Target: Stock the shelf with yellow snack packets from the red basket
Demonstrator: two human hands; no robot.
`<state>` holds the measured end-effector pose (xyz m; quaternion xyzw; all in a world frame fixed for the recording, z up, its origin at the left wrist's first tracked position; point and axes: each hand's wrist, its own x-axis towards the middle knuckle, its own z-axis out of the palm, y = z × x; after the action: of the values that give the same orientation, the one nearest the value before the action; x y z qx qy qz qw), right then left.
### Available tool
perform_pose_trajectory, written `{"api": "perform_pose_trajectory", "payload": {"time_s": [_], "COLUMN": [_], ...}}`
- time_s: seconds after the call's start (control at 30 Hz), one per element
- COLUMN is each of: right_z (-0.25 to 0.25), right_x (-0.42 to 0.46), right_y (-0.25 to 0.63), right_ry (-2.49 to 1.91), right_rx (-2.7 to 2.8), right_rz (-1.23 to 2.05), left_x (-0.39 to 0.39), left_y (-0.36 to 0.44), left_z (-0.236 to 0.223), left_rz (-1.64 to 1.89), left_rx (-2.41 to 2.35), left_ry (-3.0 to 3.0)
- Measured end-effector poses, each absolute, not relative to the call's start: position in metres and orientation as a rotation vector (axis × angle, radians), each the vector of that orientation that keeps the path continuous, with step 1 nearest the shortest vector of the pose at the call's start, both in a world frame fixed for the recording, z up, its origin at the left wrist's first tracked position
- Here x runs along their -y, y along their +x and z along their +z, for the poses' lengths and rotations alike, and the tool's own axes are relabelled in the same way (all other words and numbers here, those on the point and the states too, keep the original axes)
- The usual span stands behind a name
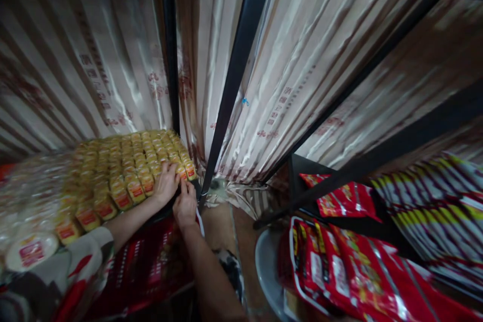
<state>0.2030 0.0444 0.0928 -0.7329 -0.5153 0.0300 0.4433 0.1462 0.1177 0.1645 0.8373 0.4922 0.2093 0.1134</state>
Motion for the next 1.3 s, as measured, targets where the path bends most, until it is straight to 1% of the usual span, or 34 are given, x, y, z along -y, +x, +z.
{"api": "perform_pose_trajectory", "payload": {"time_s": [0.23,0.4,0.53,0.67,0.8,0.93,1.13,1.3], "right_z": [0.089,0.09,0.089,0.085,0.08,0.078,0.083,0.071], "right_x": [-0.048,-0.049,-0.049,-0.047,-0.047,-0.045,-0.017,0.023], "right_y": [0.205,0.206,0.206,0.205,0.205,0.207,0.195,0.173], "right_ry": [-1.841,-1.879,-1.913,-1.925,-1.854,-1.775,-1.656,-1.751], "right_rx": [1.292,1.272,1.283,1.309,1.304,1.278,1.286,1.398], "right_rz": [0.059,0.075,0.058,0.049,0.055,0.05,0.068,0.256], "left_x": [-0.104,-0.102,-0.104,-0.104,-0.101,-0.094,-0.067,-0.033], "left_y": [0.139,0.14,0.141,0.141,0.138,0.132,0.111,0.074], "left_z": [0.144,0.132,0.129,0.125,0.123,0.132,0.143,0.124], "left_rz": [0.702,0.603,0.546,0.564,0.616,0.614,0.624,0.494], "left_rx": [-1.262,-1.28,-1.297,-1.278,-1.224,-1.143,-1.073,-0.979], "left_ry": [2.496,2.461,2.503,2.509,2.485,2.46,2.426,2.384]}}
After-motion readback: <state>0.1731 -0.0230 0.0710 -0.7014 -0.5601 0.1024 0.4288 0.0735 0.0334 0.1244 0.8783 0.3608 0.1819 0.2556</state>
